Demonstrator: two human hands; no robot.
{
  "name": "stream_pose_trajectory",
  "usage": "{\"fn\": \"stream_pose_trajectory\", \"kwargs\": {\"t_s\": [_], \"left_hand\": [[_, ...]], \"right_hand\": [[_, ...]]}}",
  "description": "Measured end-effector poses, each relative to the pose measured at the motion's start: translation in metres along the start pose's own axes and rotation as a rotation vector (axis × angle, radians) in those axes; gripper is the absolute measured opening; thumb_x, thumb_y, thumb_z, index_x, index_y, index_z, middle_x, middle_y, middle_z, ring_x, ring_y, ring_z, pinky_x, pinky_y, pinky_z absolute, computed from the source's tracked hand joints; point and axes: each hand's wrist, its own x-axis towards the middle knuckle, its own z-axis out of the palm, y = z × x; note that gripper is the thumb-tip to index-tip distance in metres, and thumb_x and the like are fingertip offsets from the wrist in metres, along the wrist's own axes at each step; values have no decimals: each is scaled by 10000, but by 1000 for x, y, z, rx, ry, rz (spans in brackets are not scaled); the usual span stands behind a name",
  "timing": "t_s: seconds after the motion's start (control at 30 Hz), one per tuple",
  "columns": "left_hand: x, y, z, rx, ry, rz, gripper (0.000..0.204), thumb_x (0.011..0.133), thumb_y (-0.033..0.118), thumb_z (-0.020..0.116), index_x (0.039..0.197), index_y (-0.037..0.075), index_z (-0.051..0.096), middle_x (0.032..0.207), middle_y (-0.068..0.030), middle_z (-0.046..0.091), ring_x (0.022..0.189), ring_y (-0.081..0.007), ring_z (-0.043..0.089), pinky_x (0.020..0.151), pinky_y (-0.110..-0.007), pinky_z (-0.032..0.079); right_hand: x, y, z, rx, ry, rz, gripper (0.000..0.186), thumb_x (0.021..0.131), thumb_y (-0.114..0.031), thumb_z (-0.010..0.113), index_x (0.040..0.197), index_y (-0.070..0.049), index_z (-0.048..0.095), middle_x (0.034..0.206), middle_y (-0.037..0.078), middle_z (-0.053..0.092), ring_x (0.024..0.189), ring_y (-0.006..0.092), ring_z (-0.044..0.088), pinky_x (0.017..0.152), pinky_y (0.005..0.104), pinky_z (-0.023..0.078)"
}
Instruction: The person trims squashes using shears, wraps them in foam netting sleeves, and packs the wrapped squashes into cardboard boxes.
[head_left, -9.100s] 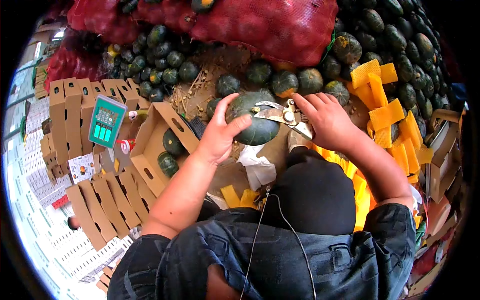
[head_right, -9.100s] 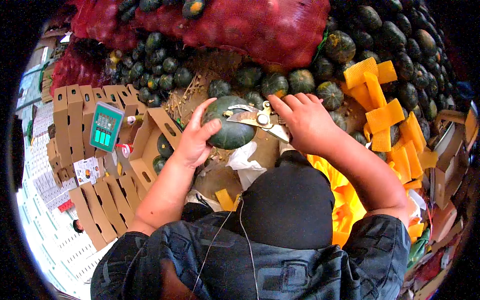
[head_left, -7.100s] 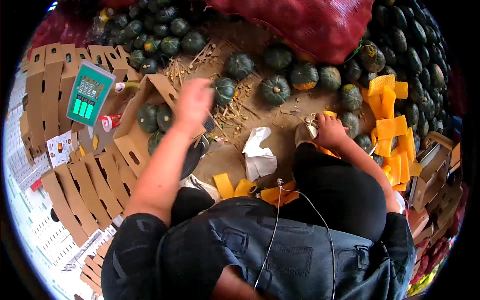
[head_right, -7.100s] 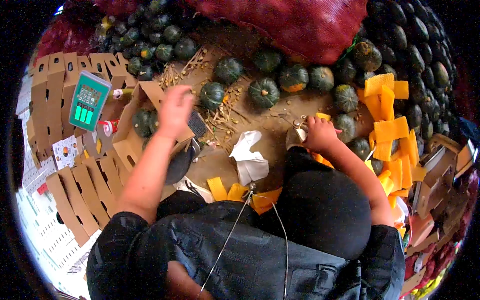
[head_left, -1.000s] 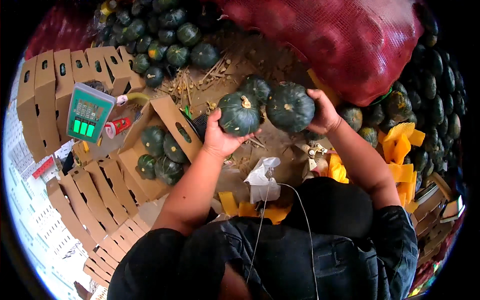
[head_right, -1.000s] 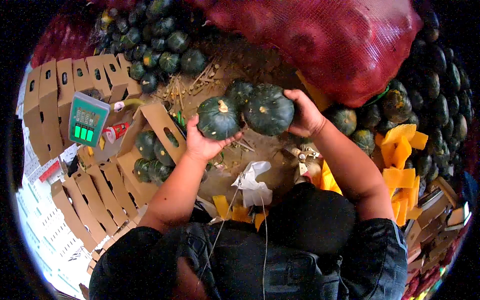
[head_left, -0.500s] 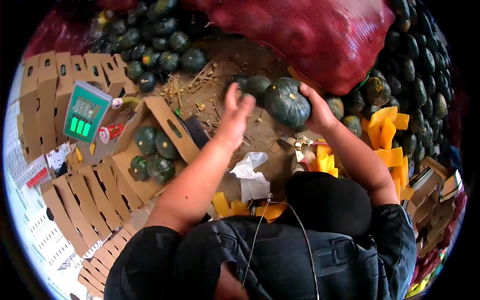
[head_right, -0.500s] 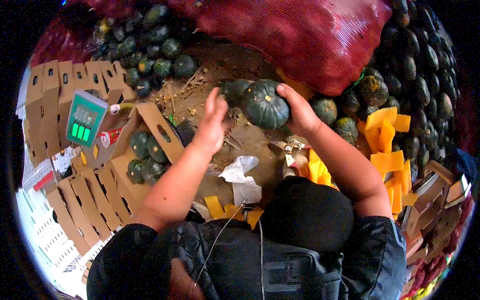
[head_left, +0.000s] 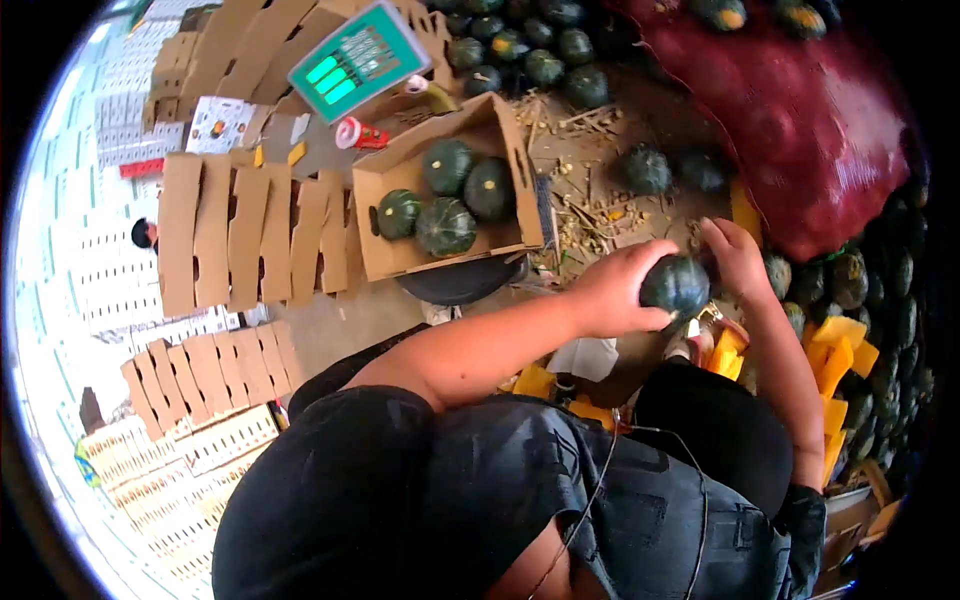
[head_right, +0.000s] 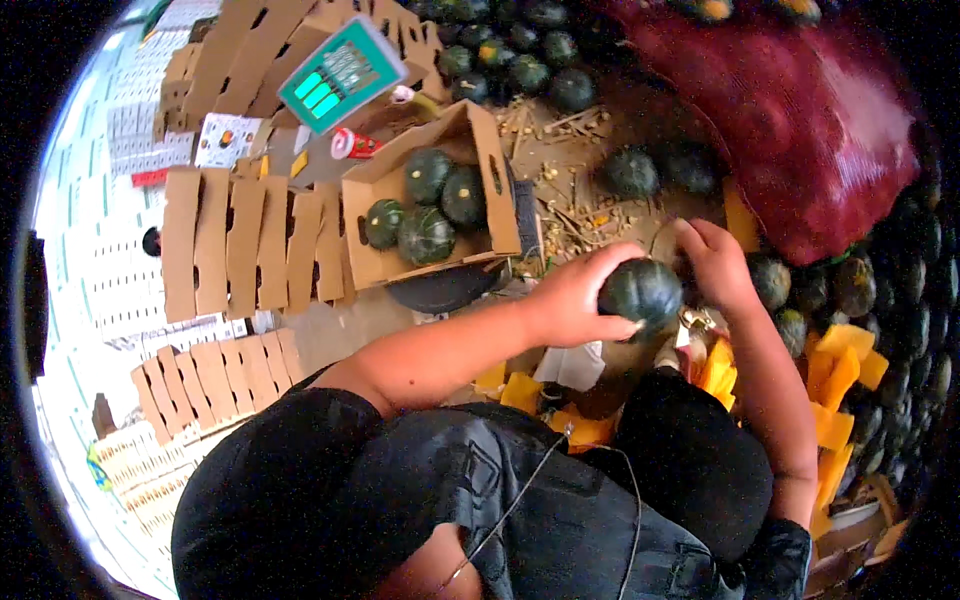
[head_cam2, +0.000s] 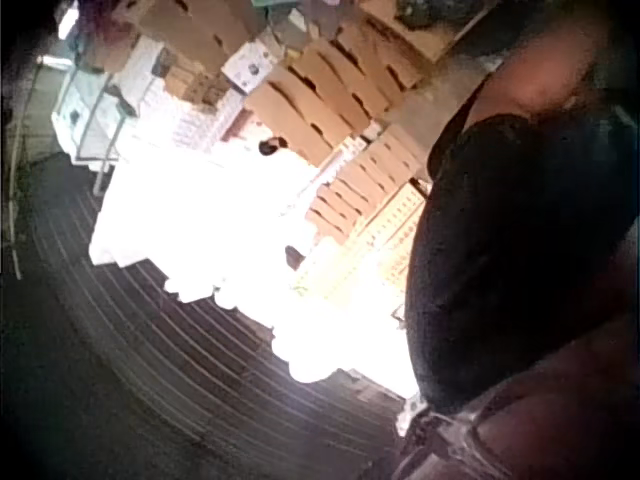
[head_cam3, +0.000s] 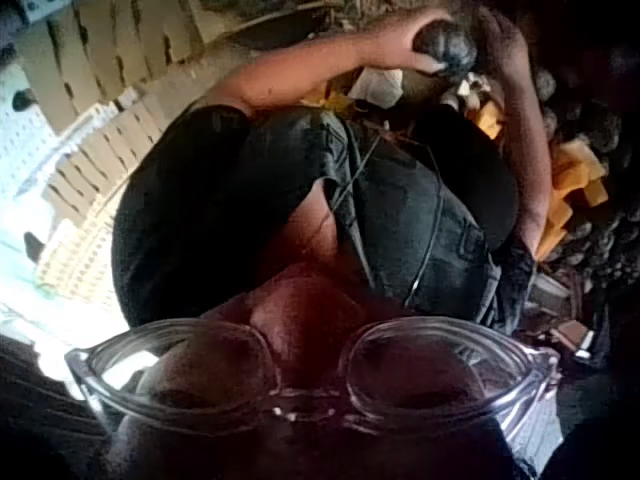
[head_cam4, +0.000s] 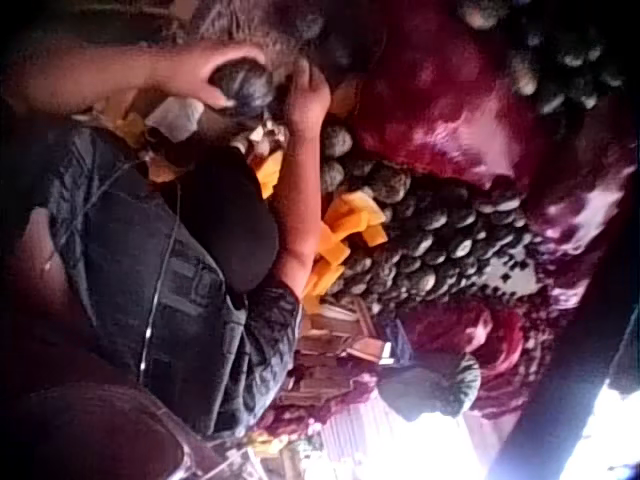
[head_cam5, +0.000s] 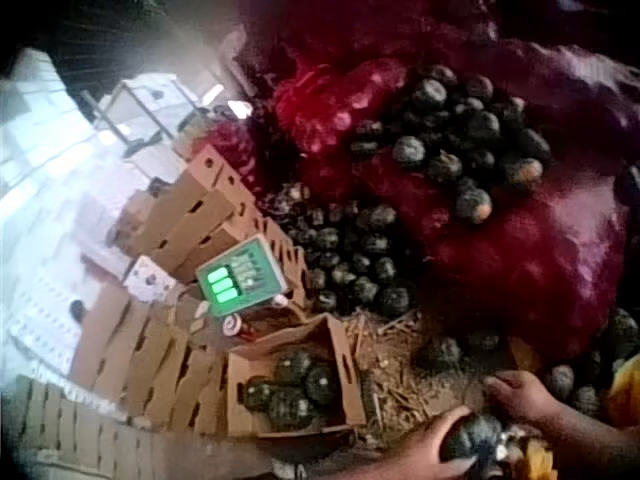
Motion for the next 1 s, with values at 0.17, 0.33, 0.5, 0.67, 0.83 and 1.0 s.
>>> {"fn": "stream_pose_trajectory", "kwargs": {"t_s": [0.17,0.33,0.5,0.67,0.83,1.0], "left_hand": [[-69,-63,-70,-223,696,-197,671,683,255,704,1223,49,363,1128,-113,481,1056,-215,459,918,-356,375],[-101,-128,-146,-795,1034,-587,503,808,233,605,1232,65,395,1078,-137,529,1020,-272,499,899,-362,389],[-106,-138,-142,537,948,-355,365,794,85,545,1155,67,495,1168,-192,469,1090,-362,435,951,-407,343],[-120,-89,-94,586,704,31,302,752,85,566,1051,61,533,1128,-170,479,1061,-348,446,927,-410,348],[-143,-72,-36,356,404,17,263,792,99,549,1051,54,536,1113,-145,499,1050,-320,479,916,-368,381],[-137,-78,3,272,209,54,268,801,121,549,1062,59,536,1110,-144,507,1037,-324,483,908,-378,387]], "right_hand": [[-24,66,-8,-67,172,-191,151,826,-142,557,850,7,556,713,83,558,674,155,513,645,277,422],[-50,122,-13,-202,81,-21,113,810,-102,566,849,4,565,719,98,563,673,158,517,636,286,429],[-74,136,-10,-621,-2,36,275,824,-280,547,833,-6,574,777,170,613,727,362,577,642,416,448],[-89,178,-20,-943,227,-450,324,817,-322,537,962,-36,579,975,163,607,840,371,573,749,451,462],[-107,156,-4,-869,-71,98,369,774,-359,568,929,-25,591,926,196,609,899,374,564,788,439,449],[-117,229,-13,-903,24,17,390,784,-412,545,931,-58,612,912,181,615,871,347,580,773,425,457]]}}
